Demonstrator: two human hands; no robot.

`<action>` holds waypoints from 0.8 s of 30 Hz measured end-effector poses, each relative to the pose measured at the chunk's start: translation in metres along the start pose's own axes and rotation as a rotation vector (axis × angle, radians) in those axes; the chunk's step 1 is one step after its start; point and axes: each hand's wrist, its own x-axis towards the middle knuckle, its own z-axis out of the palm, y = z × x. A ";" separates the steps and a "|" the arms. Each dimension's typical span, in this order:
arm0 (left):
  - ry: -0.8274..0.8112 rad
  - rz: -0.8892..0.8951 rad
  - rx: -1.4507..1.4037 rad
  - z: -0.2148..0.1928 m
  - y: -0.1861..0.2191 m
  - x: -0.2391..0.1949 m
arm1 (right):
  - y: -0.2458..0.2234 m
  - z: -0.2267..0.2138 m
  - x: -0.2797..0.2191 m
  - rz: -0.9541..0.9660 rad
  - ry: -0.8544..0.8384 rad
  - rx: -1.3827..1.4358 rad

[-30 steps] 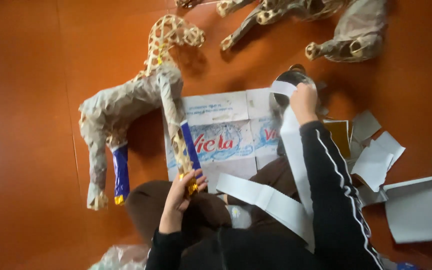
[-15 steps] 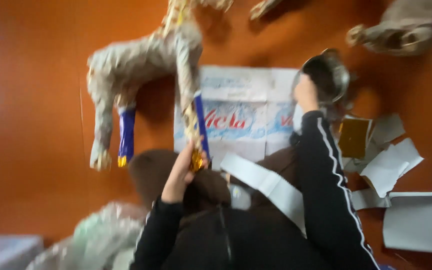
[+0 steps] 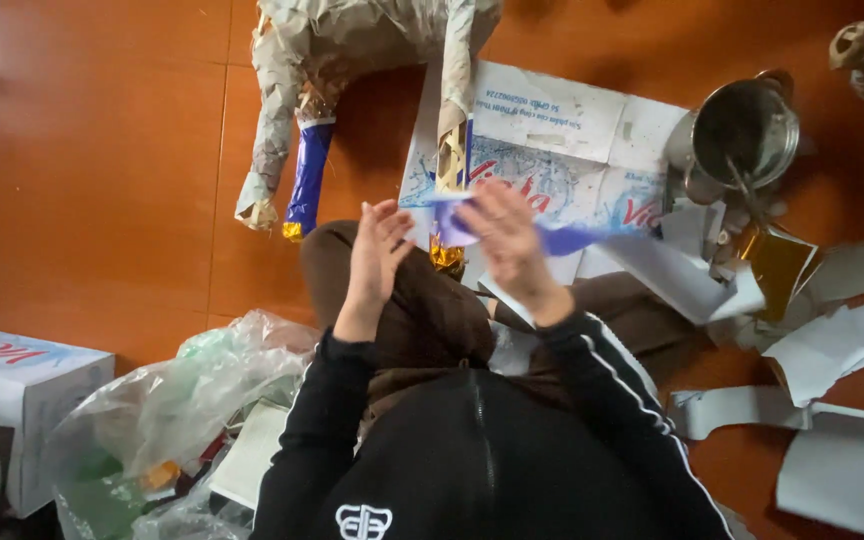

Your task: Decorating a paper mache giraffe by wrapping and gluing blue and gold paper onto its legs and neck.

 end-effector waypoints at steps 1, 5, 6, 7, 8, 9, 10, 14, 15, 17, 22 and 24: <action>0.077 0.146 0.094 0.005 0.006 -0.010 | -0.002 0.009 -0.002 -0.087 -0.090 -0.098; 0.236 0.507 0.540 0.013 0.011 -0.035 | 0.002 0.025 -0.012 -0.178 -0.239 -0.308; 0.229 0.510 0.537 0.020 0.013 -0.040 | 0.009 0.028 -0.016 -0.179 -0.236 -0.315; 0.190 0.636 0.687 0.027 0.015 -0.045 | 0.017 0.030 -0.020 -0.222 -0.268 -0.364; 0.150 0.763 0.837 0.035 0.017 -0.050 | 0.025 0.032 -0.023 -0.265 -0.299 -0.411; 0.146 0.767 0.834 0.033 0.009 -0.043 | 0.024 0.032 -0.024 -0.267 -0.296 -0.416; 0.142 0.748 0.888 0.032 0.002 -0.037 | 0.022 0.031 -0.024 -0.243 -0.310 -0.387; 0.156 0.683 0.967 0.031 -0.012 -0.028 | -0.013 0.006 -0.017 -0.125 -0.196 -0.194; 0.152 0.686 0.966 0.032 -0.011 -0.027 | -0.015 0.005 -0.025 -0.126 -0.193 -0.197; 0.160 0.658 0.962 0.035 -0.010 -0.029 | -0.019 0.003 -0.044 0.067 0.074 -0.034; 0.157 0.704 1.018 0.048 -0.002 -0.037 | -0.010 0.012 -0.076 1.057 -0.147 0.639; 0.163 0.731 1.052 0.049 -0.005 -0.037 | -0.012 0.018 -0.068 1.316 -0.044 0.999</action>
